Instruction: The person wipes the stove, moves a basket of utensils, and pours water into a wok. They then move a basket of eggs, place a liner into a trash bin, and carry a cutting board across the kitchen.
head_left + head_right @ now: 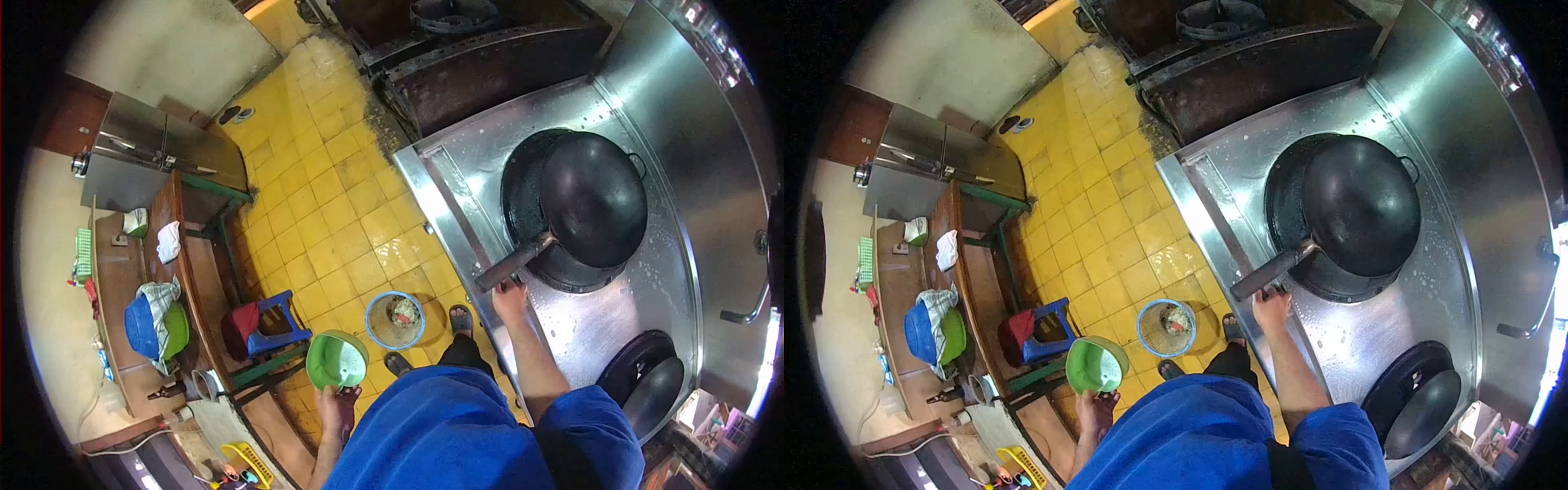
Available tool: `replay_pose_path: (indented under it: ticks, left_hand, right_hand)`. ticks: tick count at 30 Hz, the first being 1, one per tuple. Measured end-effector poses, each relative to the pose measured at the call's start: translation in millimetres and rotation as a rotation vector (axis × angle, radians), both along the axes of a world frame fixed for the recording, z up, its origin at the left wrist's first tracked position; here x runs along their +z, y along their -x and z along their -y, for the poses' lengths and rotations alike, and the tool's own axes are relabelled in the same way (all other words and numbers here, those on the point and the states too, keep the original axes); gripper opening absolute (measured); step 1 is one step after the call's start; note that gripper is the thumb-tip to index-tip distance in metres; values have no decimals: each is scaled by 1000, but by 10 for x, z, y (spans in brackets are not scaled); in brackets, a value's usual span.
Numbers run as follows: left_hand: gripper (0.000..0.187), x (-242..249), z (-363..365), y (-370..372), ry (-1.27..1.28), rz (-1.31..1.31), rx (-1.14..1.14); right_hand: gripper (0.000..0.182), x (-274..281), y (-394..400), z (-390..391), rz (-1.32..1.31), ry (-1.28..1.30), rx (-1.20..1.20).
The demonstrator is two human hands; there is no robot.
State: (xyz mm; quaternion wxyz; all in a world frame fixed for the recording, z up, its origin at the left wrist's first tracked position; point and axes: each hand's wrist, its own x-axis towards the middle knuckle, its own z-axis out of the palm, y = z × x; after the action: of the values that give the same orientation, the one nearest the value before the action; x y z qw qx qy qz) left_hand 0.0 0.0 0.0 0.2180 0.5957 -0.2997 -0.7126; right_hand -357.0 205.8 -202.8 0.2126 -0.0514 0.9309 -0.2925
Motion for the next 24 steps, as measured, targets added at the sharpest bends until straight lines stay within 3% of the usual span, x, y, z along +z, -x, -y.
replay_pose_path:
  ticks: [2, 3, 5, 6, 9, 10, 12, 15, 18, 21, 23, 24]
  left_hand:
    - [25, 162, 13, 162, 1, 18, 27]
    - [25, -65, 361, 425, 34, -82, 18]
    - [24, 56, 538, 328, 29, -78, -41]
    - [25, 27, 651, 222, 13, -77, -67]
    - [28, -72, 1064, 162, 76, -163, -199]
    - [31, -1, 1173, 211, 78, -138, -209]
    - [32, 13, 1389, 189, 69, -126, -273]
    - [37, -50, 1675, 128, 63, -154, -342]
    - [37, -46, 1808, 157, 59, -92, -310]
    - [35, -158, 1823, 212, 78, -76, -267]
    - [33, -165, 1731, 325, 75, -126, -240]
    - [31, -168, 1667, 367, 63, -122, -159]
  right_hand:
    - [34, -32, -138, -351, 62, -13, -15]
    - [34, -11, 244, -107, -38, 22, -24]
    - [32, 61, 0, -317, 243, 116, -210]
    - [32, 129, -118, -442, 244, 110, -227]
    - [22, 255, -328, -571, 104, 497, -650]
    - [22, 475, -367, -518, 86, 490, -659]
    - [22, 1024, -398, -381, 7, 758, -750]
    - [25, 1915, -218, 108, -205, 821, -558]
    - [26, 2115, 385, 595, -176, 861, -422]
    - [29, 1862, 1258, 1287, -106, 782, -375]
    - [34, 1389, 1853, 1715, -142, 678, -292]
    - [36, 1186, 2083, 1920, -28, 610, -221]
